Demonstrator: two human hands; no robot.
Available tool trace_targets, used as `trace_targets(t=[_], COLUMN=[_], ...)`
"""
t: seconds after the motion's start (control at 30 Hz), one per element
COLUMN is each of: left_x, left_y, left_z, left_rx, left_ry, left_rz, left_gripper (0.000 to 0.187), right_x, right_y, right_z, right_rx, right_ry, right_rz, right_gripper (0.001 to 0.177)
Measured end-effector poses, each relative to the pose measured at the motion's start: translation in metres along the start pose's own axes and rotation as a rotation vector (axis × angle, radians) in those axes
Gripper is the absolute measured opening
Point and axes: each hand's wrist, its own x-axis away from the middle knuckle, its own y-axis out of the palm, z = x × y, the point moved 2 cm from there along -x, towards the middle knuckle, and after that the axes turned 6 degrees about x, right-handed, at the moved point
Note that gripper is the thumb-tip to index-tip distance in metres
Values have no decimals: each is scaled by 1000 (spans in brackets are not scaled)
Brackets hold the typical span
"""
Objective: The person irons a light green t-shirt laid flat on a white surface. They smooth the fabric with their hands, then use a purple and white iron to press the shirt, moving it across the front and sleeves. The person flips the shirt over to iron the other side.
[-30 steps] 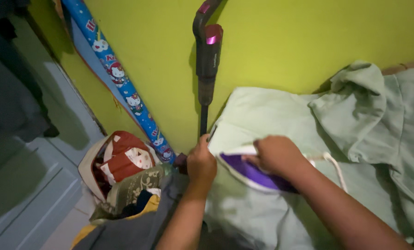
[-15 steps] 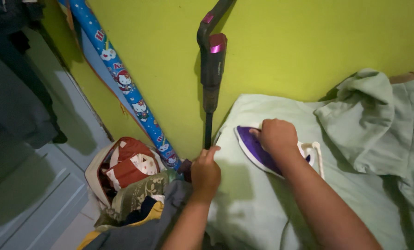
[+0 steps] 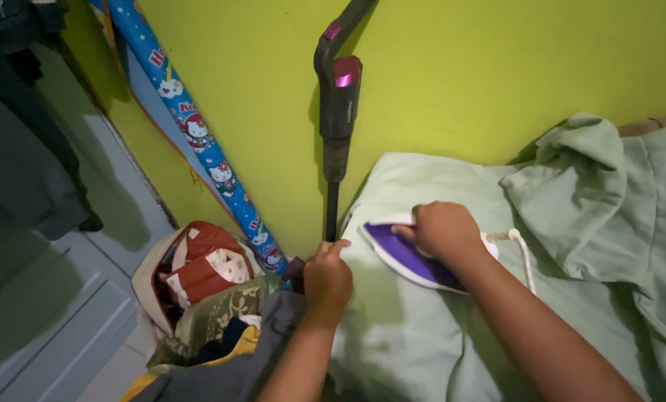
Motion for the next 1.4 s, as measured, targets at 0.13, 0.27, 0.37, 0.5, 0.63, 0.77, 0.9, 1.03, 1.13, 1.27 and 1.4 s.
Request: trace_targets(t=[0.13, 0.27, 0.37, 0.5, 0.63, 0.77, 0.9, 1.03, 1.13, 1.27, 1.4], left_x=[1, 2, 2, 0, 2, 1, 3, 5, 3, 2, 3], left_y=[-3, -5, -7, -7, -7, -2, 2, -1, 1, 1, 1], left_z=[0, 3, 4, 6, 4, 1, 0, -2, -3, -4, -3], left_rx=[14, 12, 45, 25, 50, 27, 1, 39, 31, 33, 23], left_ry=[-10, 34, 34, -18, -4, -30, -32, -14, -29, -22, -56], left_rz=[-14, 30, 40, -14, -26, 2, 5, -10, -7, -18, -3], left_gripper=[37, 37, 36, 36, 35, 35, 37, 36, 35, 37, 36], right_x=[-25, -27, -12, 6, -2, -25, -28, -13, -8, -14, -10], right_y=[5, 5, 0, -3, 4, 9, 10, 6, 4, 1, -4], right_z=[0, 1, 0, 1, 3, 2, 5, 4, 3, 1, 3], right_rx=[-22, -27, -7, -11, 6, -15, -40, -31, -21, -41, -65], right_ry=[153, 126, 6, -80, 2, 115, 148, 37, 48, 95, 24], right_rz=[38, 24, 3, -50, 26, 108, 71, 5, -27, 1, 1], right_gripper=[58, 58, 59, 59, 59, 56, 57, 57, 56, 55, 56])
